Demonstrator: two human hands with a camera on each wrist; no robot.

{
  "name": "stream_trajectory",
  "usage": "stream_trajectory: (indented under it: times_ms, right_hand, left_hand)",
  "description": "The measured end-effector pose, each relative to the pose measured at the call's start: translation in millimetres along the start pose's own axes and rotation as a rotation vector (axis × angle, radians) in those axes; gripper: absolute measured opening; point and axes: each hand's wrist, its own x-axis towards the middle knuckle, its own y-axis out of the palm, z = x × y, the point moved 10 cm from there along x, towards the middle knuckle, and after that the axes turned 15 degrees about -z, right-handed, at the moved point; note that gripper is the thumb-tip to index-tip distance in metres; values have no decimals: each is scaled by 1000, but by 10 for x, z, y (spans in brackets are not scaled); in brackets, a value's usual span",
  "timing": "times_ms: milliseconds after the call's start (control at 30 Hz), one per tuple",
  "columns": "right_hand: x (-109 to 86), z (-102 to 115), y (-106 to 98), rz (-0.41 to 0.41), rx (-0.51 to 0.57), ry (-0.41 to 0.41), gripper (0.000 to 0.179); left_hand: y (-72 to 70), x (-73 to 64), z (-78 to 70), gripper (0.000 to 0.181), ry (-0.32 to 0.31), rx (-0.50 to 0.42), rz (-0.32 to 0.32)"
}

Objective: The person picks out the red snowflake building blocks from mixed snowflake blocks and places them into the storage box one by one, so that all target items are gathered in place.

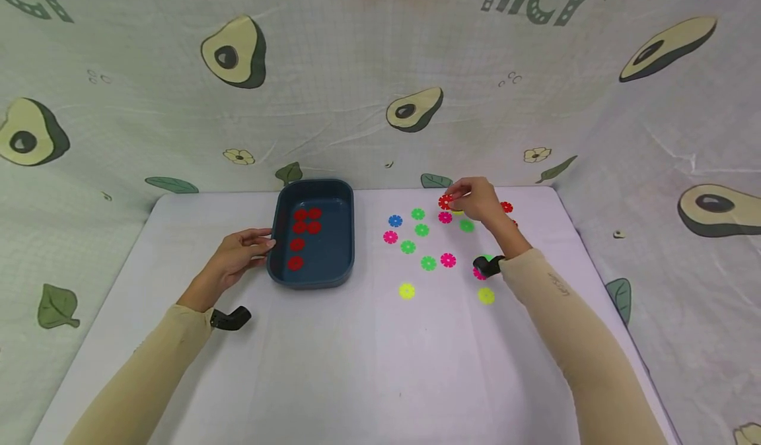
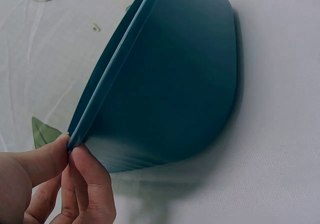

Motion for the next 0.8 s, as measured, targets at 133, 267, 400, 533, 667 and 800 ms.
stream_trajectory:
  times_ms: [133,267,400,533,667,800]
  right_hand:
    - [-21,160,116,26,10,-15,26]
    - [-36,291,247,52,20,-27,25]
    - [-67,428,364,78,45,-53,25]
    - [-89,536,477,87,65,-85,21]
    - [-112,656,577,95,66,-123,19]
    - [-128,777,654,107,79,-144,18]
  left_hand:
    - [0,6,-9,57,1,4,2]
    - [4,11,-3,57,-4,13,1]
    - [10,8,-11,58,-3,10,2]
    - [15,-1,-12,57,-5,12,4]
    - [16,-16,-9,55,-3,29,9]
    - [18,-23,-31,56,10,32,14]
